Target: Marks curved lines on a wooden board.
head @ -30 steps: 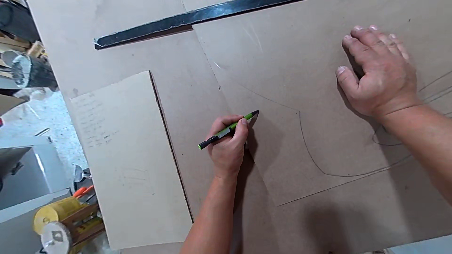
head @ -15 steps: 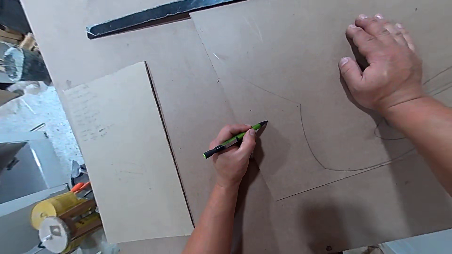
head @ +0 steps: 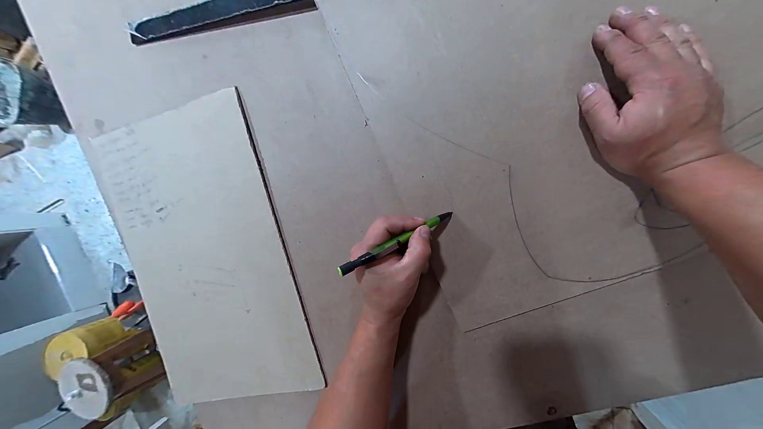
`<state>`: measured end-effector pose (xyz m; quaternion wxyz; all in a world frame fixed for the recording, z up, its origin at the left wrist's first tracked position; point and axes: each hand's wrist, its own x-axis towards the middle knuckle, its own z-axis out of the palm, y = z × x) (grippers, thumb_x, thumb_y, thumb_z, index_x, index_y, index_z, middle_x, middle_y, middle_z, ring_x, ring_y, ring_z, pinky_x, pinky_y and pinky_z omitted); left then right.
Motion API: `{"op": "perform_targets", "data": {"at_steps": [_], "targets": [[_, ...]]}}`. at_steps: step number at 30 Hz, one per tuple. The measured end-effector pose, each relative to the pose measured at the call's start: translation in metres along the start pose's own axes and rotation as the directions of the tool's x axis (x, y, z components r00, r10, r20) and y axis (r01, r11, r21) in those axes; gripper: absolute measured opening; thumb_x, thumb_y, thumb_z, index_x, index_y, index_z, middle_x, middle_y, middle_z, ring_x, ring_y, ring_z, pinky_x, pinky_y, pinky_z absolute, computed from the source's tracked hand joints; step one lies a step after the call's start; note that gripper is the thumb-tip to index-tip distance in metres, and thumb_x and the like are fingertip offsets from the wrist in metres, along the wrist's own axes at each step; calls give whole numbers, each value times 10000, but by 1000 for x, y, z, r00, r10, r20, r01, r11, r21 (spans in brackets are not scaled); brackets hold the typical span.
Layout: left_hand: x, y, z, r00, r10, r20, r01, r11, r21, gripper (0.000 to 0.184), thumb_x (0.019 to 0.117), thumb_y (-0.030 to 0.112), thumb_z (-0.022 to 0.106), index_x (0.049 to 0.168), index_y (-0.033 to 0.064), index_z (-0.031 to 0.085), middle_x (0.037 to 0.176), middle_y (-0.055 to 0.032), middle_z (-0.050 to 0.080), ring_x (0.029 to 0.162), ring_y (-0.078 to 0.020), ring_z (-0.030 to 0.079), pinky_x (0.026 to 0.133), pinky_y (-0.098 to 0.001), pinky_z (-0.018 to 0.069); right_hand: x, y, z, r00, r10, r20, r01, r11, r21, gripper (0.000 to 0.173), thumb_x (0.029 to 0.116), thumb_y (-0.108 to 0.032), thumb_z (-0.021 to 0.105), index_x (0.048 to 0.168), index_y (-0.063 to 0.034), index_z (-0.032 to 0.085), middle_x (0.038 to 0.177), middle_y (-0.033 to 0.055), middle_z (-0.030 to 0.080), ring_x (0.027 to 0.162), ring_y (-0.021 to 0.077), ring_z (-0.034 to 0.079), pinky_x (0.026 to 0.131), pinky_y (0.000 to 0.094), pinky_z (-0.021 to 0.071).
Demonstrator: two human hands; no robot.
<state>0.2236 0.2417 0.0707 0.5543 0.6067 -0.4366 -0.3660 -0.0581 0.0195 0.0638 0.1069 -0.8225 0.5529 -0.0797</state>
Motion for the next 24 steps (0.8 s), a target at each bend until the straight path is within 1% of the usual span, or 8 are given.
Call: {"op": "perform_targets", "data": {"at_steps": [4,8,10,13,15,17,21,24], "targets": [[0,-1,0,1000,-3,-9,3,999,-40,99,940,61,710,1037,42,708,821,-75,713,611,-130,656,518,-243,566,1,-1,-1,1000,8,12,-8,1000,6,670,1012,-566,308,1569,-221,449,1668,25,359,1559,257,288,1265,574,183],[13,-7,4,998,40,-39,-43,998,-55,90,919,30,691,1006,7,698,810,-86,724,645,-132,672,561,-257,573,2,0,-1,1000,4,14,-4,1000,3,678,1013,-575,302,1571,-215,444,1666,29,363,1555,252,298,1266,570,184],[18,-8,7,998,50,-40,-53,997,-60,86,916,25,693,998,1,694,804,-88,721,649,-135,675,560,-260,574,2,1,0,1000,3,14,-3,1000,-5,679,1016,-577,293,1570,-215,444,1659,34,375,1545,259,318,1263,571,188],[17,-7,7,998,47,-34,-48,998,-43,76,915,15,686,990,2,686,797,-85,719,634,-129,670,536,-253,564,2,-1,0,999,29,21,-29,1000,-9,668,1015,-579,296,1573,-242,445,1651,19,391,1532,256,344,1257,566,209],[13,-7,6,998,54,-33,-55,997,-45,78,912,7,684,990,-2,682,799,-89,719,623,-131,669,519,-253,563,2,-1,0,999,35,22,-35,999,-9,662,1014,-574,302,1571,-247,447,1636,35,416,1520,275,363,1244,568,231],[7,-7,3,998,51,-27,-52,997,-53,91,913,11,692,1002,-4,687,815,-93,721,634,-136,673,532,-255,571,1,-3,-1,999,32,11,-32,999,1,652,1018,-563,316,1562,-235,464,1611,55,452,1499,286,397,1230,564,255],[-12,-1,-3,1000,1,-12,-1,1000,-24,94,946,60,700,1037,36,697,835,-69,712,617,-125,661,517,-235,567,0,-4,-2,999,43,18,-43,999,4,649,1018,-571,312,1549,-238,480,1586,64,482,1485,305,413,1213,579,272],[-26,-2,-8,1000,13,-11,-14,1000,-22,88,926,49,707,1013,34,701,845,-72,725,652,-131,684,558,-246,590,0,-5,-2,998,56,27,-55,998,-8,659,1016,-590,296,1535,-238,497,1534,97,535,1453,340,446,1181,607,296]]}}
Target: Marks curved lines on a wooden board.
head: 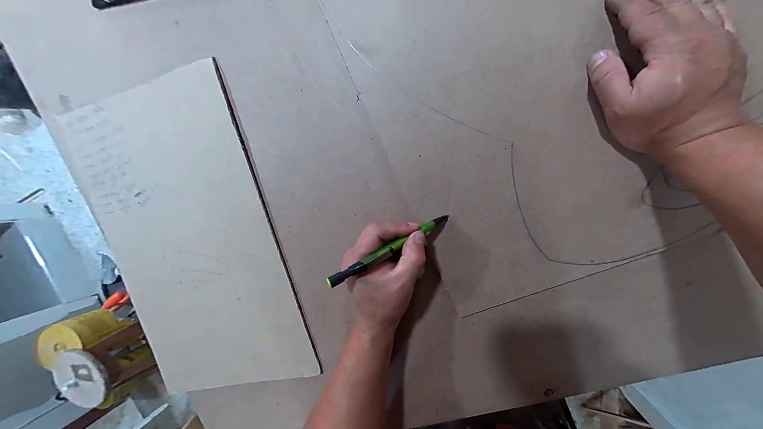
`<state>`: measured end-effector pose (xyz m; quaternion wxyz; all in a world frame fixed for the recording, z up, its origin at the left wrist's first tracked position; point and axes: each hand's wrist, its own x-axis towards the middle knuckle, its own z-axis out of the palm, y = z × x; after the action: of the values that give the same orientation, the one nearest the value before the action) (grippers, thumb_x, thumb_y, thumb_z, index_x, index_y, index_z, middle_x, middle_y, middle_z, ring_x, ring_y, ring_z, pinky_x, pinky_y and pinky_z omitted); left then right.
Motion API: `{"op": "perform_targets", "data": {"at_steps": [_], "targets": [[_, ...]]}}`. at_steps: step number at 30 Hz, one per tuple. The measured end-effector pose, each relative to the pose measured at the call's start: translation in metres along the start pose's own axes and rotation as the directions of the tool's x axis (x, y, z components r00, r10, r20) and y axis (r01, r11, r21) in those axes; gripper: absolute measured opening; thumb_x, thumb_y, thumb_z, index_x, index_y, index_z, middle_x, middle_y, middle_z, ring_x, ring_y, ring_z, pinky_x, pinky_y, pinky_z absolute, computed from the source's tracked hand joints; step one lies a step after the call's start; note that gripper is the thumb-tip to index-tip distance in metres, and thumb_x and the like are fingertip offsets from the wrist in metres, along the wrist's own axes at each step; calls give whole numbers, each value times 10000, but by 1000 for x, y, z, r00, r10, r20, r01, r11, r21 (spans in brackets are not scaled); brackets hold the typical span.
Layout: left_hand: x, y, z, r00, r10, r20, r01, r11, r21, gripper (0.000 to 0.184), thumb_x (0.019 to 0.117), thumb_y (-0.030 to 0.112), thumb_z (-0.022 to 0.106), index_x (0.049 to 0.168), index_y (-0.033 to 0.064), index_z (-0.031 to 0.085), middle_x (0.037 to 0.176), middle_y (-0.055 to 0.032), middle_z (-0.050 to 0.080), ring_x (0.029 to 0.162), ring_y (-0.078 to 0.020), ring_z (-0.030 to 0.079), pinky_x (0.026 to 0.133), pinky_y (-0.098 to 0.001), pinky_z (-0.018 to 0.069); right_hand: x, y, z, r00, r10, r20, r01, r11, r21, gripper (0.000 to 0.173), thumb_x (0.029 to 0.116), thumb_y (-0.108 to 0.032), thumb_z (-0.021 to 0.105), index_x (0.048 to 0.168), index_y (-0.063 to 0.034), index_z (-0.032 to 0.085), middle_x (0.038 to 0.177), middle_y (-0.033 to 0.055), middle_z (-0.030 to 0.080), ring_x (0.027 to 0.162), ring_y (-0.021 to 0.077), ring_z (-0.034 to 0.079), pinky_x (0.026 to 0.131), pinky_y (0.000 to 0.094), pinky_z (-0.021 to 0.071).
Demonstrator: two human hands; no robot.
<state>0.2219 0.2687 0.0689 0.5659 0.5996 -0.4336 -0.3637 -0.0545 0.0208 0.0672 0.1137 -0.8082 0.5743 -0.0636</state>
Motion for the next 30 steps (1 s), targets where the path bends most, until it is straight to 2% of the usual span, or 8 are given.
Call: {"op": "perform_targets", "data": {"at_steps": [5,8,13,16,18,24,28,30], "targets": [[-13,-2,-5,1000,-8,-5,8,1000,-20,96,915,65,726,1006,39,714,859,-75,727,665,-137,681,581,-256,596,-2,-3,-1,999,32,16,-32,999,-4,661,1009,-600,288,1478,-218,556,1441,146,597,1386,384,501,1100,655,347],[-1,-2,-3,1000,-22,-17,21,998,-66,106,930,53,718,1031,25,703,831,-83,718,620,-130,657,540,-243,572,-1,-3,-1,999,39,20,-38,999,-2,662,1005,-604,288,1461,-214,568,1410,160,616,1360,395,525,1070,681,360],[31,-9,7,999,40,-30,-43,994,-100,86,914,0,692,999,-9,681,814,-93,718,646,-135,663,558,-261,564,-3,-5,-2,998,47,28,-48,999,5,657,1009,-600,287,1448,-207,577,1375,183,633,1340,412,540,1059,696,362],[41,-9,11,999,47,-25,-49,995,-83,77,914,-4,690,990,-9,679,803,-89,715,639,-131,658,551,-258,556,-3,-7,-3,996,74,46,-74,997,-3,674,1009,-615,277,1395,-173,610,1317,221,649,1298,442,563,1017,717,381],[42,-9,13,999,50,-20,-51,996,-71,75,914,-6,689,987,-16,677,801,-94,713,642,-135,661,548,-260,558,-4,-7,-2,996,82,37,-81,997,-7,691,1007,-629,277,1304,-124,644,1243,247,668,1240,463,589,958,730,395],[25,-6,9,999,35,-21,-36,997,-63,80,912,-4,687,989,-18,673,802,-99,708,625,-142,657,526,-265,559,-5,-8,-3,995,93,40,-92,996,-14,694,1003,-621,282,1153,-60,662,1112,283,675,1121,495,626,823,736,417],[3,-5,4,1000,18,-26,-19,998,-55,95,911,7,695,1005,1,683,822,-77,713,640,-128,664,541,-248,567,-5,-9,-4,993,106,44,-105,994,-15,694,1007,-614,285,1108,-37,656,1083,294,669,1094,503,627,810,733,415],[-8,-3,2,1000,-7,-30,6,999,-41,100,922,24,700,1021,17,686,844,-71,714,645,-126,665,546,-240,571,-5,-8,-3,994,100,44,-99,995,-15,683,1005,-610,286,1132,-52,660,1093,293,670,1094,502,631,804,737,418]]}}
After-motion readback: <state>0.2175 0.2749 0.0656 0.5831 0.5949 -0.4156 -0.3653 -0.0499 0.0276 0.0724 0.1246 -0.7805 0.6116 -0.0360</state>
